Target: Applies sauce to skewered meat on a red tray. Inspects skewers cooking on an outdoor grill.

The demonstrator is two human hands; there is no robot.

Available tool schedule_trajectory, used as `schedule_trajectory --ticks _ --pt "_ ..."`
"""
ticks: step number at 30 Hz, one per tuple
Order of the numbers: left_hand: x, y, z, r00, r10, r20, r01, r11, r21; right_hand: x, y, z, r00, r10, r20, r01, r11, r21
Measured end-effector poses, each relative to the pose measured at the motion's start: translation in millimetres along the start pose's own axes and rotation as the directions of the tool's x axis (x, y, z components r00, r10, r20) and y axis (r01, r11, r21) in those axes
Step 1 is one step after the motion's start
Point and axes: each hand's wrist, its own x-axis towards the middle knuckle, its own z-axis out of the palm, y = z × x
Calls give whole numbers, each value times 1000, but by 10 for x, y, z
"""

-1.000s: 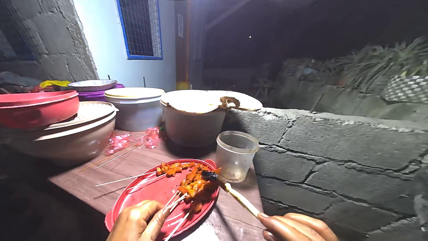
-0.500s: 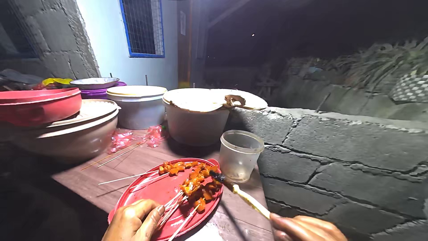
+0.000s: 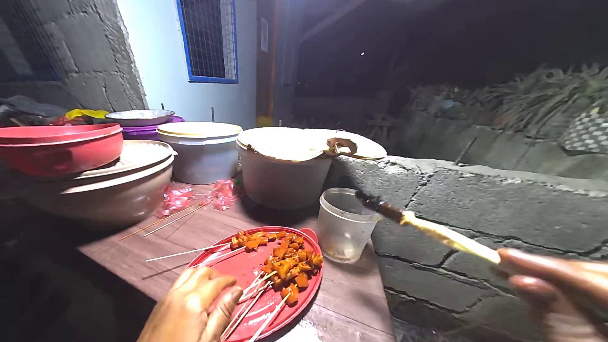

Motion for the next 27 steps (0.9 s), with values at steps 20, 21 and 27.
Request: schedule_trajectory --ticks 20,21,27 --pt "610 -389 150 853 -359 379 239 914 328 999 854 1086 604 411 683 -456 881 -126" --pt "599 -393 140 864 -348 365 242 921 305 971 910 1043 622 412 666 -510 858 -54" --pt "478 -425 78 953 -235 190 202 963 176 866 1009 523 819 437 371 -540 807 241"
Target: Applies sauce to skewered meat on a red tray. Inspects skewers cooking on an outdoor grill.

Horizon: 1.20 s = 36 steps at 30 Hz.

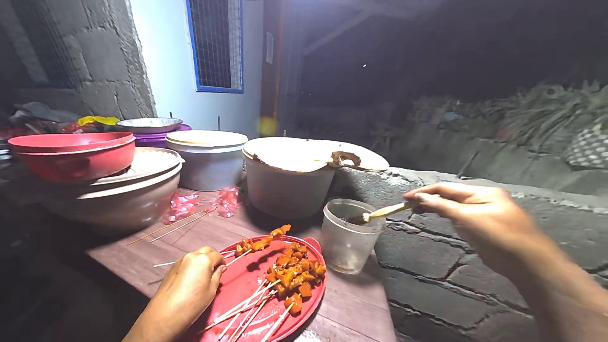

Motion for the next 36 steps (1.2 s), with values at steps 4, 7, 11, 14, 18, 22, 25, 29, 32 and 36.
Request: schedule_trajectory --ticks 4,7,11,14,18,22,25,29,32,36 --pt "-106 -13 -33 988 96 -125 -101 994 -37 -263 -204 -172 973 -101 -206 109 994 25" --pt "-185 59 -62 967 184 -174 -195 980 -48 -521 -362 -73 968 -171 -184 178 984 22" --pt "-241 144 -77 946 254 -200 -275 957 -86 -753 -441 249 962 -212 -173 212 977 -14" --pt "-246 168 -99 952 259 -164 -282 950 -135 -913 -407 408 926 -336 -174 310 937 -160" --pt "-223 218 -117 968 225 -108 -241 956 -169 -1152 -497 511 845 -517 -137 467 837 -285" --pt "-204 266 -144 973 216 -86 -228 958 -174 -1290 -524 605 789 -599 -140 506 761 -406" --pt "-193 277 -163 975 210 -66 -219 960 -177 -1342 -470 674 774 -611 -165 489 743 -456" --pt "-213 254 -166 978 202 -44 -207 962 -180 -1412 -439 752 793 -571 -213 471 796 -382" --pt "-256 209 -153 977 209 -53 -215 955 -205 -1476 -433 831 829 -512 -226 460 853 -245" --pt "-260 160 -144 982 186 -7 -181 944 -276 -1616 -474 966 876 -437 -203 431 899 -76"
